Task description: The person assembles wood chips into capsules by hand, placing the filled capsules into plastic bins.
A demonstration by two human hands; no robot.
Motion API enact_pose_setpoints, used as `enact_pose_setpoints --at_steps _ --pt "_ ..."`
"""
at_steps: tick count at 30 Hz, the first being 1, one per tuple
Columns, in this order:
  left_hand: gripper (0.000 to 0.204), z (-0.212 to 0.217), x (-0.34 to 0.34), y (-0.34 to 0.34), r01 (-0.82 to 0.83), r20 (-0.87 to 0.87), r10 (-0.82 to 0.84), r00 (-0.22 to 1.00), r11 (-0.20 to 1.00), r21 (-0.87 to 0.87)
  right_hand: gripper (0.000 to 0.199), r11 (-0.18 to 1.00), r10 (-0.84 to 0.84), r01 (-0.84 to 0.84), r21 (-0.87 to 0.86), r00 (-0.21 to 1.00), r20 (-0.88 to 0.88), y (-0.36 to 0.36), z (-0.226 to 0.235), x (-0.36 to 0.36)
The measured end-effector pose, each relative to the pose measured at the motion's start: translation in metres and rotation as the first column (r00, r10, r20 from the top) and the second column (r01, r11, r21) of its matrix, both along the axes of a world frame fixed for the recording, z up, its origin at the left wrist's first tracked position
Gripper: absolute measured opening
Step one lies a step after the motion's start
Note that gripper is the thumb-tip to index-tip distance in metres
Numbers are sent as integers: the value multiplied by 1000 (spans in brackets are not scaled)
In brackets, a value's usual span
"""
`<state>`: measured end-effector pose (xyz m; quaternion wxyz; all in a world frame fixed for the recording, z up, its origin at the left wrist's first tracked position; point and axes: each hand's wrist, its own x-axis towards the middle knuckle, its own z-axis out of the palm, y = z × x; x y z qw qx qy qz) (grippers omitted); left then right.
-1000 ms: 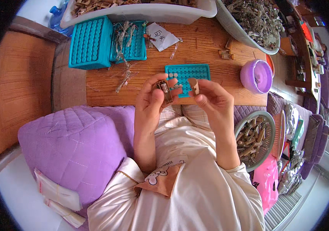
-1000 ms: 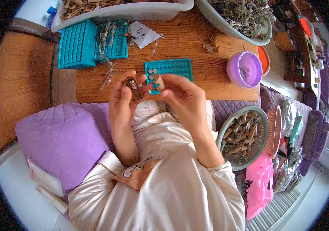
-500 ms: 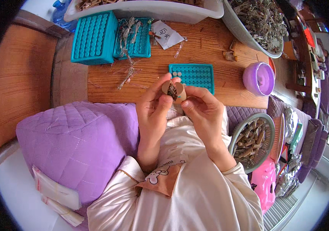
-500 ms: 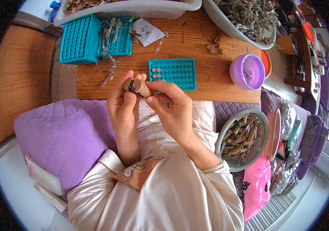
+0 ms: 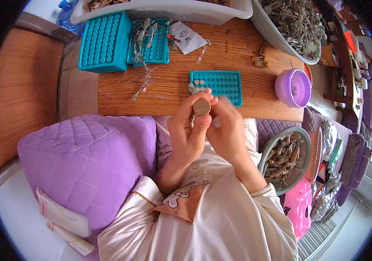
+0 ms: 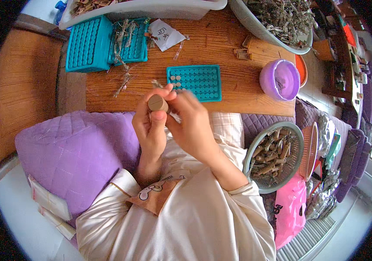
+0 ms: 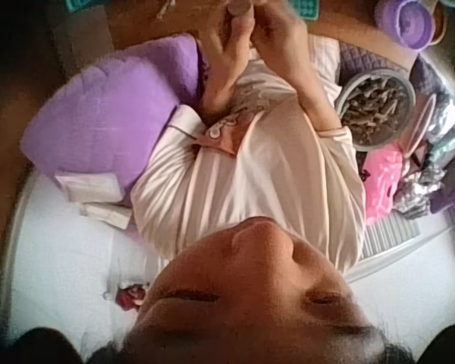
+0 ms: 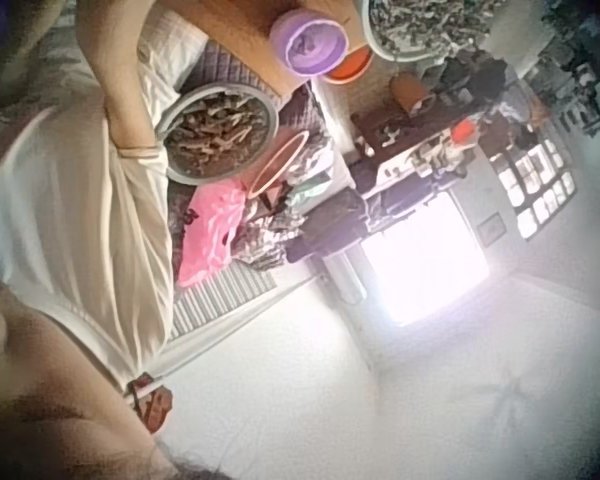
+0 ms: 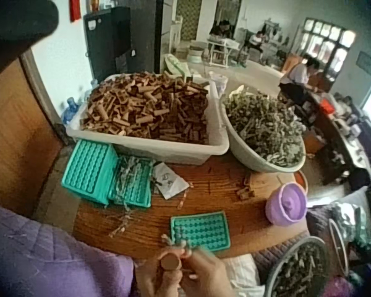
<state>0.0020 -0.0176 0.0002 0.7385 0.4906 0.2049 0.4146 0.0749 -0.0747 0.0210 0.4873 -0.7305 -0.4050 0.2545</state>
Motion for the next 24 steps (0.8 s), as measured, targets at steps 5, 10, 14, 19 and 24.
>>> enact_pose_setpoints --at_steps 5,10,14,19,24 --pt "31 -7 5 -2 -9 26 9 1000 1000 -23 33 995 90 -88 -50 995 49 -2 -4 -5" --pt "37 -17 9 -1 91 116 -82 990 993 -77 34 987 152 -150 -57 987 43 -4 -3 10" --pt "52 -15 4 9 125 231 -66 971 960 -250 34 950 168 -213 -228 966 -198 -26 30 57" --pt "46 -13 -5 15 173 255 -98 962 942 -288 22 839 -312 485 -246 800 513 -74 14 181" --pt "54 -16 3 13 191 226 -122 966 929 -315 19 689 239 409 -598 652 720 -124 -52 262"
